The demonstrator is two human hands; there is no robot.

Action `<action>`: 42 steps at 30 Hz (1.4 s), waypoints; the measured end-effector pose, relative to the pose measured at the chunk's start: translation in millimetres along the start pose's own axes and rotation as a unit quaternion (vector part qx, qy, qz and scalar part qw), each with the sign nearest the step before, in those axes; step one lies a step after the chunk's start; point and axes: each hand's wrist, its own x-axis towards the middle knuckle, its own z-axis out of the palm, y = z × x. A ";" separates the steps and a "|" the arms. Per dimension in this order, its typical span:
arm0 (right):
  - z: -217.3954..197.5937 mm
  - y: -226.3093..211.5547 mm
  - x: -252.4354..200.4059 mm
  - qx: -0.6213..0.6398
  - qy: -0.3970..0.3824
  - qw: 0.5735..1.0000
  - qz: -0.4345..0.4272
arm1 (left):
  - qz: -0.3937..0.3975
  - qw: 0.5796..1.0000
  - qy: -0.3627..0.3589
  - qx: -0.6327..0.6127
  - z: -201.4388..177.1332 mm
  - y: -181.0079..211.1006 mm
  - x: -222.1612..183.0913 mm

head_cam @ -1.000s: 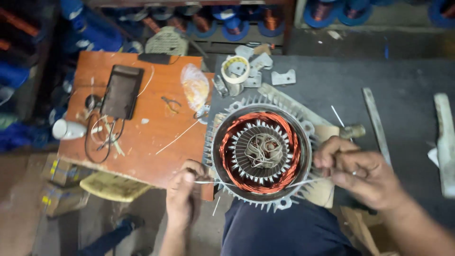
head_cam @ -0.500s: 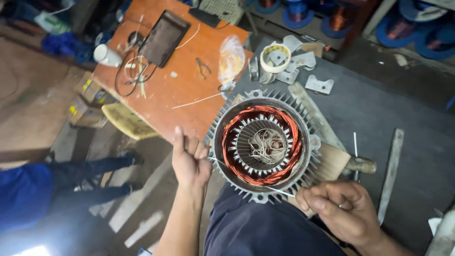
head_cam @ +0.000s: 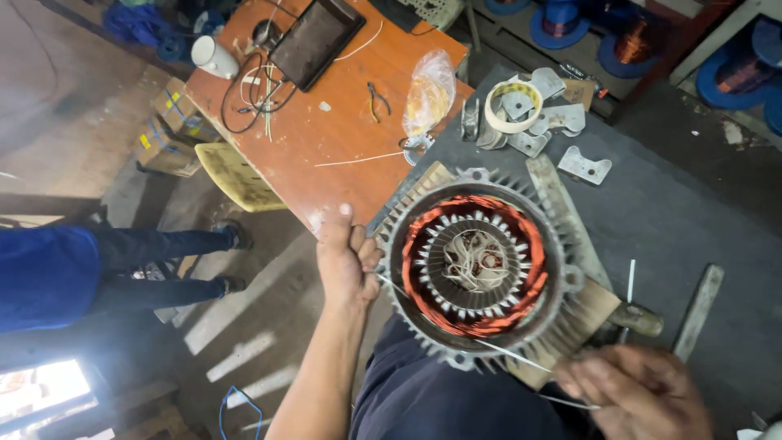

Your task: Repairing an electric motor stator by tying wires and adjusting windings using tools

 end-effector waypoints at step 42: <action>126.3 142.6 -70.8 -0.652 0.191 0.718 -0.150 | 0.199 0.325 -0.823 0.423 -64.9 30.0 -33.1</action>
